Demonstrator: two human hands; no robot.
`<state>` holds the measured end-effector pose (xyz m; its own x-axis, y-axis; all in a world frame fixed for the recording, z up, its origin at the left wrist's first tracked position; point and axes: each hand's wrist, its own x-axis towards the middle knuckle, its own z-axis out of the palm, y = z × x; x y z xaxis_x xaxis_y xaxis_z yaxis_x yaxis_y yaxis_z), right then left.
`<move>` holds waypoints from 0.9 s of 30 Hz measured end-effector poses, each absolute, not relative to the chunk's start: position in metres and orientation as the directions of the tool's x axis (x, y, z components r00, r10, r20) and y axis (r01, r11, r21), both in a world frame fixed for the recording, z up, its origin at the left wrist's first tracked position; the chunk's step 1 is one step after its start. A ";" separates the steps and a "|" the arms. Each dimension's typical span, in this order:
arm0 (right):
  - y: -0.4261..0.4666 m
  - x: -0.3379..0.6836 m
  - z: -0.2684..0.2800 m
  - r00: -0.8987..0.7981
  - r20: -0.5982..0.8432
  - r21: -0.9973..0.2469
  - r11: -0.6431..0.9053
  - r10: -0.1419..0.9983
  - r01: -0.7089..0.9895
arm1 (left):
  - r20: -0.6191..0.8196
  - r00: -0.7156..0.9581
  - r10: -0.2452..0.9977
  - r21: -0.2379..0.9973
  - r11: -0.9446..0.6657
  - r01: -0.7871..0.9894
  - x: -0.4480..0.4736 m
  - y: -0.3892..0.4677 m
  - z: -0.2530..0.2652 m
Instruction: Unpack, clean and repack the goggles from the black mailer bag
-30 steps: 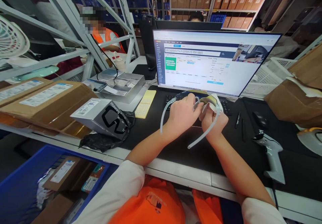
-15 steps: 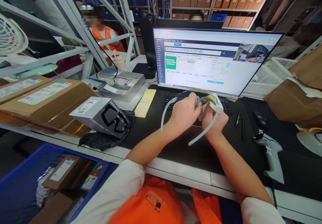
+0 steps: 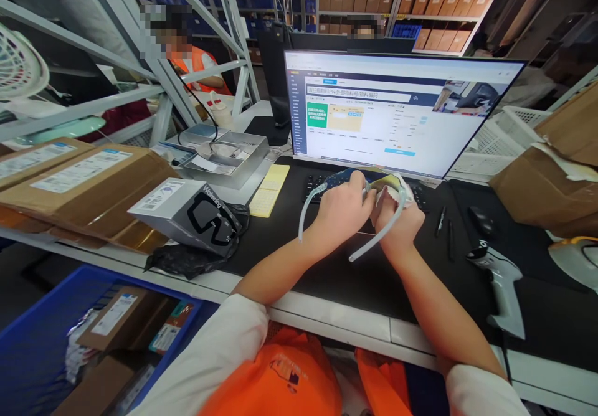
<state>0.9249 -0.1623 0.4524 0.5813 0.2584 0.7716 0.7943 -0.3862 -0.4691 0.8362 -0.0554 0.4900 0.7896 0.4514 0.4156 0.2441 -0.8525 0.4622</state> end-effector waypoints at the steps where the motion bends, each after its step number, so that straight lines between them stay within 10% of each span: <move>1: -0.162 0.925 0.452 0.574 0.777 -0.460 -0.389 0.259 0.798 | 0.415 0.790 0.451 0.460 -0.853 0.245 0.836 -0.056 0.490; 13: -0.167 0.939 0.461 0.707 0.692 -0.647 -0.309 0.146 0.697 | 0.313 0.870 0.382 0.521 -0.834 0.179 0.811 -0.066 0.509; 20: -0.180 0.976 0.488 0.896 0.442 -0.868 0.265 0.029 0.420 | 0.044 0.998 -0.050 0.352 -0.934 -0.062 0.793 -0.055 0.514; 27: -0.178 0.943 0.494 0.911 0.299 -0.922 0.333 0.284 0.198 | 0.686 0.717 0.123 0.595 -0.662 -0.456 0.867 -0.020 0.457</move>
